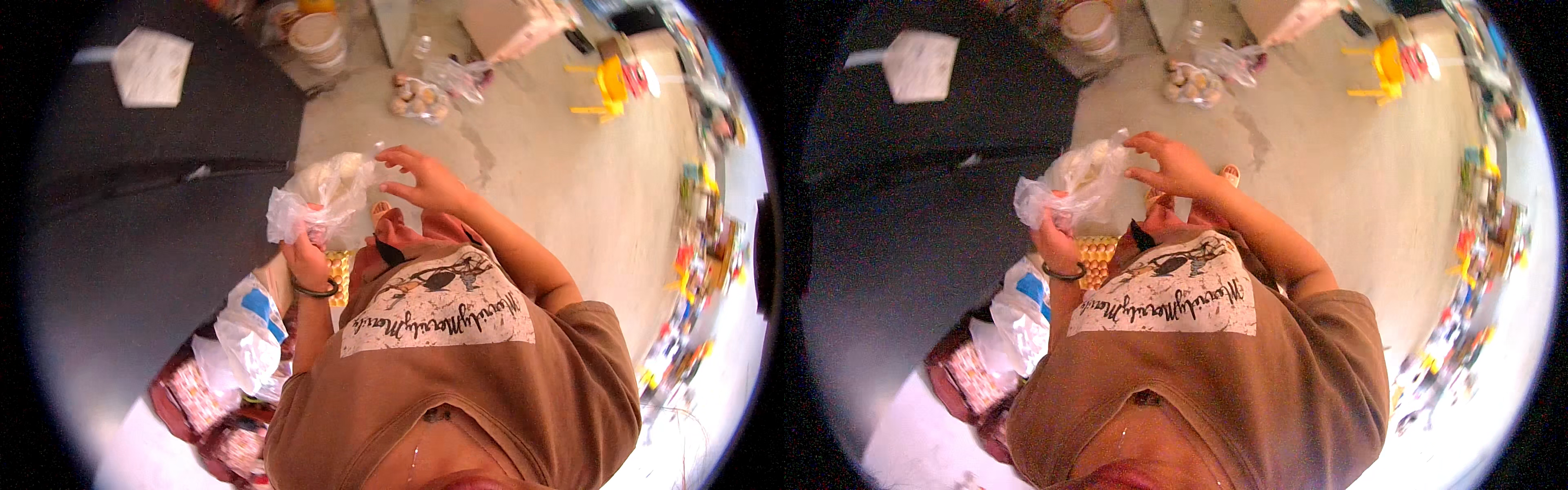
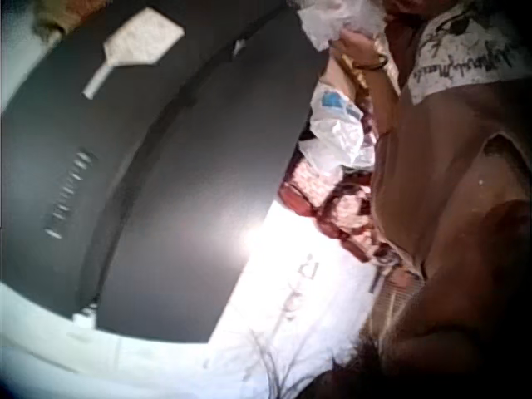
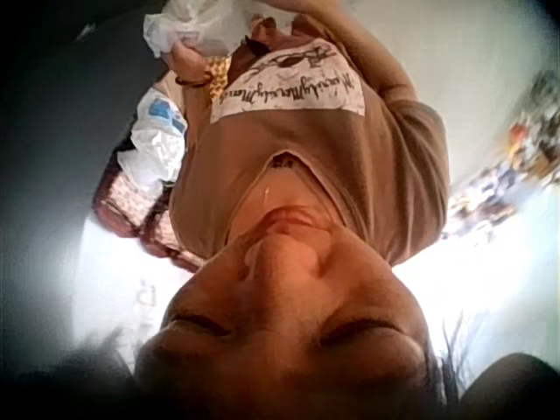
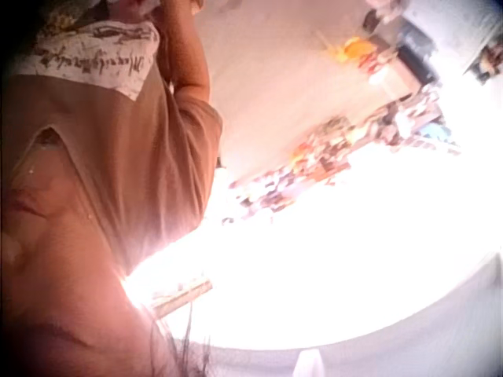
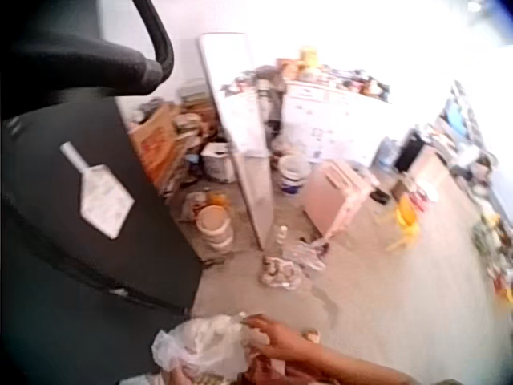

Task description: The person retrieves round white food items from a refrigerator and places them in a metal bowl. The person then collects firewood and dried leaves to arrange in a traditional wood-burning stove, squats to place the fuel, and covers it with a lid.

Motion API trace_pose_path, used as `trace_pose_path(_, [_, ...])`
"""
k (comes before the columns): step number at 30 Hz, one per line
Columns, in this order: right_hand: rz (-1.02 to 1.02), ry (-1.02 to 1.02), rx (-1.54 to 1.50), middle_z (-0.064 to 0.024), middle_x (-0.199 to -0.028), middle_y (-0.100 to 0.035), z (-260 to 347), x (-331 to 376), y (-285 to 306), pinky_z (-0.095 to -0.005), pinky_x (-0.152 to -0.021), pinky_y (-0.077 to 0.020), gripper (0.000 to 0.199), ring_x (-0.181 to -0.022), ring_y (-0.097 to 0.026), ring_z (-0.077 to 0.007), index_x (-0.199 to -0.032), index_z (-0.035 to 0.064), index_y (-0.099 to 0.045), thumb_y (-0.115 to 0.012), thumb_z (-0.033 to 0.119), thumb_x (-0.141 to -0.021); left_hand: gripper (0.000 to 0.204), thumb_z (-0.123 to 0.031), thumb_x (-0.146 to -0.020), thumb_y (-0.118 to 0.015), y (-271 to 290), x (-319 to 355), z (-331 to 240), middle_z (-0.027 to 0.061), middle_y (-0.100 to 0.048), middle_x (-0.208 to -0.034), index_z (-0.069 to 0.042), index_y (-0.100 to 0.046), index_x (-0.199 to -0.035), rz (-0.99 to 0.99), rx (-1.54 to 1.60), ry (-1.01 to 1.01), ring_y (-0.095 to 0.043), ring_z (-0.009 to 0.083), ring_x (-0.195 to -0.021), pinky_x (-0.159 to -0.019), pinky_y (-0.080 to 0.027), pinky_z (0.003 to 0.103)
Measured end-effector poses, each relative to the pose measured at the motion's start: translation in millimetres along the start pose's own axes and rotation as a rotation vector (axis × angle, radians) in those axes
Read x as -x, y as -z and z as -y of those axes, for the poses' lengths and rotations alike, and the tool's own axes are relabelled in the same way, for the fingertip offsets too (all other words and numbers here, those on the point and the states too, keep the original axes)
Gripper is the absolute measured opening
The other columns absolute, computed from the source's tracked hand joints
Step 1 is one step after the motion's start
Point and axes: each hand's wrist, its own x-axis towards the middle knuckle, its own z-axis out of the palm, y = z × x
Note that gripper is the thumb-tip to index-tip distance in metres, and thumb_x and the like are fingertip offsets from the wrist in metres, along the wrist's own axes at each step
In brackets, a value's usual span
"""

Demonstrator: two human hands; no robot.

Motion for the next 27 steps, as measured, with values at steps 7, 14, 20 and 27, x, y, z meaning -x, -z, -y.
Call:
trace_pose_path(7, [-0.391, -0.153, 0.069, -0.0139, -0.127, -0.06, -54.9, 93.2, 86.8, -0.0423, -0.092, -0.0512, 0.056, -0.113, -0.061, -0.0318, -0.135, 0.0132, -0.056, -0.072, 0.035, -0.087, 0.024, -0.014, -0.098, -0.047, -168.2, 1.3, -1.0, 0.0039, -0.065, -0.097, -0.001, -0.067, -0.097, 0.519, -0.196, -0.395, -0.053, 0.0101, -0.076, -0.064, -0.043, 0.025])
trace_pose_path(14, [-0.633, -0.315, 0.081, -0.0122, -0.102, -0.069, -186.4, 272.1, 223.0, -0.0383, -0.079, -0.0523, 0.03, -0.091, -0.067, -0.025, -0.117, 0.0063, -0.065, -0.069, 0.023, -0.092, 0.027, -0.017, -0.097, -0.047, -375.9, 80.8, 19.7, 0.0066, -0.066, -0.103, 0.001, -0.067, -0.102, 0.729, -0.125, -0.087, -0.055, 0.0112, -0.081, -0.067, -0.042, 0.025])
trace_pose_path(20, [-1.018, -0.418, -0.501, -0.0047, -0.091, -0.071, -242.5, 418.9, 384.2, -0.0276, -0.076, -0.0497, 0.021, -0.082, -0.061, -0.0112, -0.112, 0.0033, -0.067, -0.064, 0.013, -0.094, 0.031, -0.015, -0.1, -0.043, -597.1, 163.6, 36.6, 0.0089, -0.066, -0.107, 0.003, -0.065, -0.113, 0.871, -0.131, -0.061, -0.054, 0.0097, -0.079, -0.066, -0.042, 0.025])
trace_pose_path(27, [-1.294, -0.238, -0.728, 0.0003, -0.086, -0.067, -317.9, 537.1, 586.6, -0.0232, -0.077, -0.0468, 0.016, -0.081, -0.057, -0.0064, -0.107, -0.0001, -0.067, -0.06, 0.011, -0.098, 0.034, -0.013, -0.101, -0.04, -883.2, 251.3, 38.7, 0.0112, -0.068, -0.109, 0.008, -0.063, -0.117, 1.139, -0.106, -0.048, -0.062, 0.0165, -0.094, -0.081, -0.05, 0.028])
